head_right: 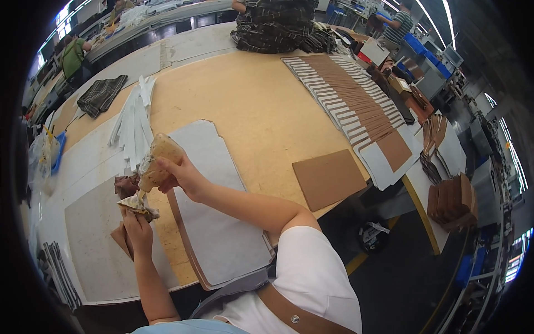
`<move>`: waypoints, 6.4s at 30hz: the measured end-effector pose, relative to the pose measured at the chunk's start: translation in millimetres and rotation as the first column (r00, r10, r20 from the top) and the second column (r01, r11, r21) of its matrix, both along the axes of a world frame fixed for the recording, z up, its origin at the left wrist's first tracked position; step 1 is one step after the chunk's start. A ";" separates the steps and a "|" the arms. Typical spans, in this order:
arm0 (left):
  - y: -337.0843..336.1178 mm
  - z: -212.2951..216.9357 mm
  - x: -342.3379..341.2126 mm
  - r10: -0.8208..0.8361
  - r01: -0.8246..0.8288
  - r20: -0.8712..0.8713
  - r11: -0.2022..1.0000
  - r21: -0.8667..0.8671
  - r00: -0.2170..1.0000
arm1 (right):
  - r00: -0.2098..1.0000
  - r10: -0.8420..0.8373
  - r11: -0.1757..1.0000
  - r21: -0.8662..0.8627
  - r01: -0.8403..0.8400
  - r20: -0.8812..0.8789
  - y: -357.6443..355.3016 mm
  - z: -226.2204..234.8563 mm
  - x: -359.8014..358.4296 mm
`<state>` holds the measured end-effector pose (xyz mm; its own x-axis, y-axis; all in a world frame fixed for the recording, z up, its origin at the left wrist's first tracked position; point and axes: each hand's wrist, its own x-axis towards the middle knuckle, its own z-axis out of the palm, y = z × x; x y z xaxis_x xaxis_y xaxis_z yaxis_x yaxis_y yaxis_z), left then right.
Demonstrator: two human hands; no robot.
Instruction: Applying glue to leather pieces and assembling them into larger components.
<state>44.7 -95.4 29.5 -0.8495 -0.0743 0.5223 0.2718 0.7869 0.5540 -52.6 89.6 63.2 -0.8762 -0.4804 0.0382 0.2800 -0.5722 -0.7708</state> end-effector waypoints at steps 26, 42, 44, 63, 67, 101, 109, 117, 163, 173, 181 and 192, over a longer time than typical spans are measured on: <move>19.6 6.8 5.1 -0.047 0.032 -0.181 0.996 -0.087 0.982 | 0.986 0.040 0.989 0.137 -0.063 0.163 1.4 -7.6 -20.7; 46.9 11.3 9.6 -0.298 -0.012 0.071 0.192 0.981 0.952 | 0.996 -0.027 0.988 0.156 0.013 0.086 15.2 6.5 -18.8; 53.9 16.0 12.3 -0.275 0.000 0.045 0.164 0.987 0.960 | 0.997 -0.022 0.989 0.146 0.011 0.073 18.5 13.6 -16.5; -93.3 4.1 2.6 0.335 -0.355 0.137 0.776 0.521 0.932 | 0.774 -0.558 0.745 -0.230 0.626 0.299 114.2 47.8 -73.9; -141.5 -40.4 12.3 0.514 -0.543 0.299 0.840 0.017 0.804 | 0.826 -0.510 0.814 -0.173 0.554 0.241 109.3 38.9 -80.9; 23.6 -21.6 -8.0 -0.402 0.398 0.128 0.916 0.058 0.907 | 0.843 -0.260 0.718 0.489 0.495 -0.471 5.5 -8.2 -162.1; 22.3 -21.5 -7.7 -0.397 0.390 0.134 0.918 0.078 0.908 | 0.800 -0.251 0.696 0.473 0.540 -0.544 -5.8 -8.7 -165.0; 22.8 -20.0 -8.2 -0.394 0.386 0.144 0.919 0.083 0.908 | 0.803 -0.258 0.683 0.487 0.545 -0.537 -5.6 -12.9 -168.5; 20.8 -21.6 -9.5 -0.277 0.237 0.145 0.941 0.241 0.950 | 0.912 -0.222 0.797 0.476 0.373 -0.344 14.0 -23.2 -121.0; 18.1 -21.4 -9.4 -0.255 0.191 0.182 0.931 0.311 0.950 | 0.855 -0.219 0.770 0.455 0.447 -0.469 8.4 -21.1 -122.9; 17.0 -24.5 -10.8 -0.249 0.183 0.175 0.928 0.325 0.953 | 0.895 -0.230 0.762 0.501 0.410 -0.383 12.4 -27.4 -105.6; 16.5 -25.5 -10.4 -0.246 0.167 0.188 0.919 0.357 0.951 | 0.897 -0.234 0.785 0.473 0.402 -0.374 16.7 -29.8 -94.6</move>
